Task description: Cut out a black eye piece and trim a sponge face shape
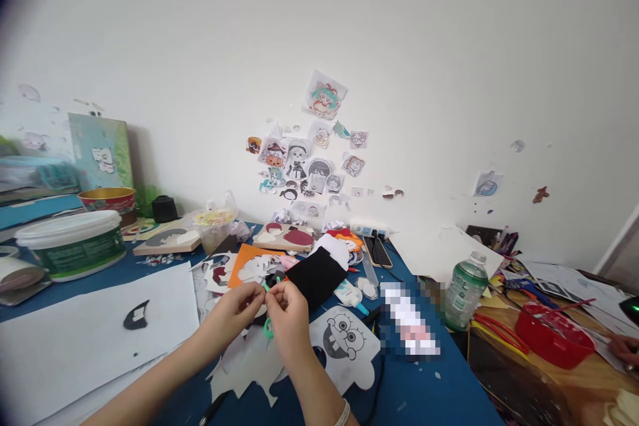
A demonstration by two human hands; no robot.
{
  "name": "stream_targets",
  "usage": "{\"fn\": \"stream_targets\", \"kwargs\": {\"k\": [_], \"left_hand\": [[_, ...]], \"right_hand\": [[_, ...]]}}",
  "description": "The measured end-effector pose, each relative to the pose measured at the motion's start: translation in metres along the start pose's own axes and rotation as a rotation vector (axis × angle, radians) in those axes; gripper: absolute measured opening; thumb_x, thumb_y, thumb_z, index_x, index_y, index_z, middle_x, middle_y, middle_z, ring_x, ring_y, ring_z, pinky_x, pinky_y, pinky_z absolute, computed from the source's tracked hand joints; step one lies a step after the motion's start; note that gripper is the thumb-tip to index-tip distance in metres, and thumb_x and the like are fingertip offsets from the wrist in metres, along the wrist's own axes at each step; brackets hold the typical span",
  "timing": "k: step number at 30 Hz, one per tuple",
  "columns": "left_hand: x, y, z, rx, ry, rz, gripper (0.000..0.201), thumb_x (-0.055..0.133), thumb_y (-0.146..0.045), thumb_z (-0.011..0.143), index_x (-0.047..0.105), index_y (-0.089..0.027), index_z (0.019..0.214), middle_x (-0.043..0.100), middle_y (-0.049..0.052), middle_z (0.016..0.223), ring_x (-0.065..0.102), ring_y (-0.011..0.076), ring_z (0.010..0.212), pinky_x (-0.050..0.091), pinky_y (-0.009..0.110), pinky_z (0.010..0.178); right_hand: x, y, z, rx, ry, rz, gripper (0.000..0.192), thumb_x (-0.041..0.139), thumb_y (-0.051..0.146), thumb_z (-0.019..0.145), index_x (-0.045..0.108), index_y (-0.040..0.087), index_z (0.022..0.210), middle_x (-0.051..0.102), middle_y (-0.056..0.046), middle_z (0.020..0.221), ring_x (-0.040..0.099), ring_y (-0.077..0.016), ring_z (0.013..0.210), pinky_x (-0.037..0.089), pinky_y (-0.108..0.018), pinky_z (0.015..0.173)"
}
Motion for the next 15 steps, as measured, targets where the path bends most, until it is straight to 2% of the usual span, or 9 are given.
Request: {"fn": "stream_targets", "kwargs": {"k": [8, 15], "left_hand": [[0.006, 0.006, 0.002, -0.067, 0.071, -0.161, 0.019, 0.039, -0.031, 0.075, 0.040, -0.020, 0.059, 0.044, -0.006, 0.046, 0.040, 0.0105, 0.044, 0.031, 0.022, 0.046], [0.014, 0.015, 0.001, -0.128, 0.109, -0.296, 0.019, 0.040, -0.031, 0.076, 0.039, -0.020, 0.061, 0.044, -0.007, 0.043, 0.040, 0.0093, 0.041, 0.031, 0.020, 0.044]], "right_hand": [[0.001, 0.001, -0.002, 0.003, -0.024, -0.003, 0.012, 0.055, 0.030, 0.067, 0.050, 0.019, 0.065, 0.043, 0.004, 0.054, 0.041, -0.0125, 0.051, 0.032, -0.024, 0.050], [0.001, -0.005, -0.003, 0.030, -0.076, 0.024, 0.014, 0.057, 0.031, 0.066, 0.049, 0.020, 0.063, 0.044, 0.003, 0.053, 0.043, -0.0124, 0.050, 0.033, -0.024, 0.049]]}}
Point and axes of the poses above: each hand's wrist, its own z-axis towards the middle knuckle, its own x-axis out of the palm, y = z × x, the point moved 5 cm from there along z, towards the middle knuckle
